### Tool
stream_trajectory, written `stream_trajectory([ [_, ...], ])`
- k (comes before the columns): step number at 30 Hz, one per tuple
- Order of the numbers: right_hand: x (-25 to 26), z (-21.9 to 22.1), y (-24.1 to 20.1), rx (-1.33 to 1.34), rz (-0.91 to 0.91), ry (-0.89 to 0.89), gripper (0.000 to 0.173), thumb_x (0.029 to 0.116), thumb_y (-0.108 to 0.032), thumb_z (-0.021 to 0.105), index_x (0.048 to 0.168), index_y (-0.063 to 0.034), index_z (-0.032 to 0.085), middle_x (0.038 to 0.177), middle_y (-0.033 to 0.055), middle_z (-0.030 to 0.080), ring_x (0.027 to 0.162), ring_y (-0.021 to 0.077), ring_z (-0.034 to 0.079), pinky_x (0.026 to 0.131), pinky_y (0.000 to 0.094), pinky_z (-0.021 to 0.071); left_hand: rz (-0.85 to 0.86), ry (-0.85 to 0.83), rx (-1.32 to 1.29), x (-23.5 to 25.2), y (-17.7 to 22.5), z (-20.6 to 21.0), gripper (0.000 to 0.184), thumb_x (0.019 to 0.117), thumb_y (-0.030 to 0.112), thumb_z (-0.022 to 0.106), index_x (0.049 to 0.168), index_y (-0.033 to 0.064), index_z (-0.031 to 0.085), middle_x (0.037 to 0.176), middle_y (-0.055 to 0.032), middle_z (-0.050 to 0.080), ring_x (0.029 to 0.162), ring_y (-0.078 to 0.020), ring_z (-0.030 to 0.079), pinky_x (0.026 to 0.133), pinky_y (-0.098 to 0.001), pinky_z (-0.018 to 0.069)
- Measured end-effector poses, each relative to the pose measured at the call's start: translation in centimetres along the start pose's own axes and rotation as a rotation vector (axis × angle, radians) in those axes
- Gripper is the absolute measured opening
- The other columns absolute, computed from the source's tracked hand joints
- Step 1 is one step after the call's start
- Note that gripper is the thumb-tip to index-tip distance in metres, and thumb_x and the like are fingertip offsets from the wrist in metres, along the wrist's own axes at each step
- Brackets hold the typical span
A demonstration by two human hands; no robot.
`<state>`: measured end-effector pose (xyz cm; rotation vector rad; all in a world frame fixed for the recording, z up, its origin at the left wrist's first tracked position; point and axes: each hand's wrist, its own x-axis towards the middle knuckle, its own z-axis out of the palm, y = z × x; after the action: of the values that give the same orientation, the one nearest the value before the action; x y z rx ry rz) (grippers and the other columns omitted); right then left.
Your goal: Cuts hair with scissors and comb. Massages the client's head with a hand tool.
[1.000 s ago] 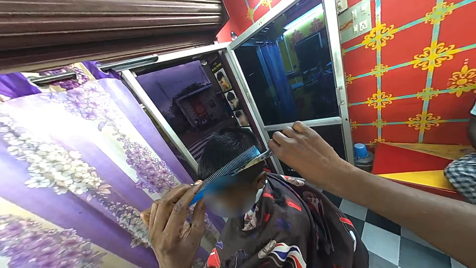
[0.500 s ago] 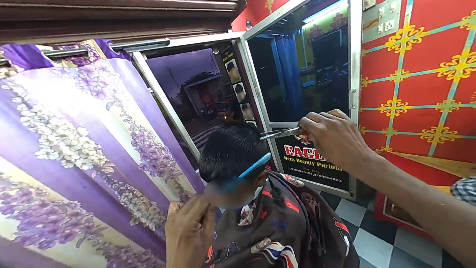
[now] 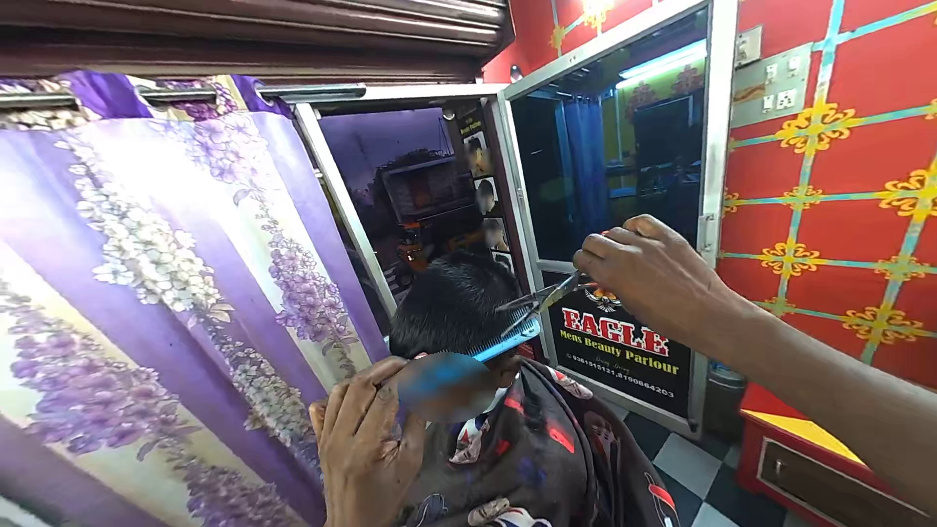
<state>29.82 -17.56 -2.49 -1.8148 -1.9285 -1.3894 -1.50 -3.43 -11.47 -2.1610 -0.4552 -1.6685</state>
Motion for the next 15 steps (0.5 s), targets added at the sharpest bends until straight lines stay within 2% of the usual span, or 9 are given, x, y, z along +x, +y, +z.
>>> stream_trajectory([
  [2, 0.8, 0.0, -0.2, -0.012, -0.033, -0.047, 0.035, 0.0774, -0.001, 0.084, 0.109, -0.0066, 0.07, 0.107, 0.0111, 0.067, 0.098, 0.0309, 0.066, 0.087, 0.0479, 0.05, -0.011, 0.025, 0.036, 0.2, 0.4, 0.2, 0.03, 0.0966, 0.039, 0.068, 0.118, 0.0197, 0.075, 0.112, -0.0055, 0.071, 0.099, -0.0174, 0.061, 0.084, -0.0422, 0.0378],
  [3, 1.2, 0.0, -0.3, -0.019, -0.051, -0.067, 0.036, 0.077, -0.002, 0.084, 0.109, -0.0055, 0.069, 0.107, 0.0121, 0.067, 0.099, 0.0317, 0.065, 0.086, 0.0477, 0.0499, -0.01, 0.037, 0.05, 0.3, 0.4, 0.3, 0.03, 0.0967, 0.039, 0.068, 0.117, 0.019, 0.075, 0.111, -0.006, 0.071, 0.098, -0.0178, 0.061, 0.083, -0.0418, 0.0376],
  [7, 2.4, 0.1, -1.2, -0.059, -0.114, -0.057, 0.032, 0.0794, 0.009, 0.076, 0.109, -0.0018, 0.069, 0.103, 0.0136, 0.065, 0.096, 0.0308, 0.064, 0.079, 0.043, 0.0503, -0.007, 0.074, 0.081, 0.4, 0.7, 0.7, 0.028, 0.0968, 0.038, 0.068, 0.117, 0.0193, 0.074, 0.111, -0.0053, 0.07, 0.1, -0.0174, 0.061, 0.086, -0.0405, 0.038],
  [9, 2.7, -0.3, -1.7, -0.075, -0.144, -0.057, 0.028, 0.0806, 0.012, 0.073, 0.104, -0.0019, 0.069, 0.098, 0.0129, 0.065, 0.09, 0.0291, 0.065, 0.075, 0.0406, 0.0507, 0.001, 0.083, 0.094, 0.4, 0.8, 0.6, 0.027, 0.0967, 0.038, 0.069, 0.117, 0.0199, 0.073, 0.111, -0.0046, 0.07, 0.1, -0.017, 0.06, 0.087, -0.0396, 0.0378],
  [11, 2.6, -0.8, -1.9, -0.049, -0.161, -0.1, 0.027, 0.0806, 0.011, 0.074, 0.104, -0.0017, 0.07, 0.093, 0.0128, 0.067, 0.085, 0.0286, 0.066, 0.077, 0.0412, 0.0517, -0.001, 0.083, 0.108, 0.6, 0.8, 0.5, 0.027, 0.0966, 0.038, 0.069, 0.117, 0.0204, 0.073, 0.11, -0.0042, 0.071, 0.1, -0.0164, 0.06, 0.086, -0.0396, 0.037],
  [13, 2.3, -0.9, -1.6, -0.039, -0.159, -0.133, 0.026, 0.0817, 0.009, 0.074, 0.104, -0.0034, 0.071, 0.094, 0.012, 0.069, 0.085, 0.0278, 0.067, 0.082, 0.0424, 0.0522, -0.002, 0.08, 0.115, 0.7, 0.9, 0.4, 0.027, 0.0968, 0.04, 0.069, 0.116, 0.021, 0.073, 0.11, -0.004, 0.07, 0.099, -0.0163, 0.06, 0.086, -0.04, 0.0368],
  [15, 2.1, -0.2, -1.1, -0.041, -0.152, -0.081, 0.026, 0.081, 0.008, 0.075, 0.103, -0.0053, 0.071, 0.095, 0.0107, 0.07, 0.086, 0.0273, 0.067, 0.079, 0.0418, 0.0506, -0.003, 0.083, 0.112, 0.7, 0.8, 0.4, 0.028, 0.0967, 0.04, 0.069, 0.116, 0.0211, 0.074, 0.11, -0.0038, 0.071, 0.099, -0.0162, 0.06, 0.086, -0.0395, 0.0367],
])
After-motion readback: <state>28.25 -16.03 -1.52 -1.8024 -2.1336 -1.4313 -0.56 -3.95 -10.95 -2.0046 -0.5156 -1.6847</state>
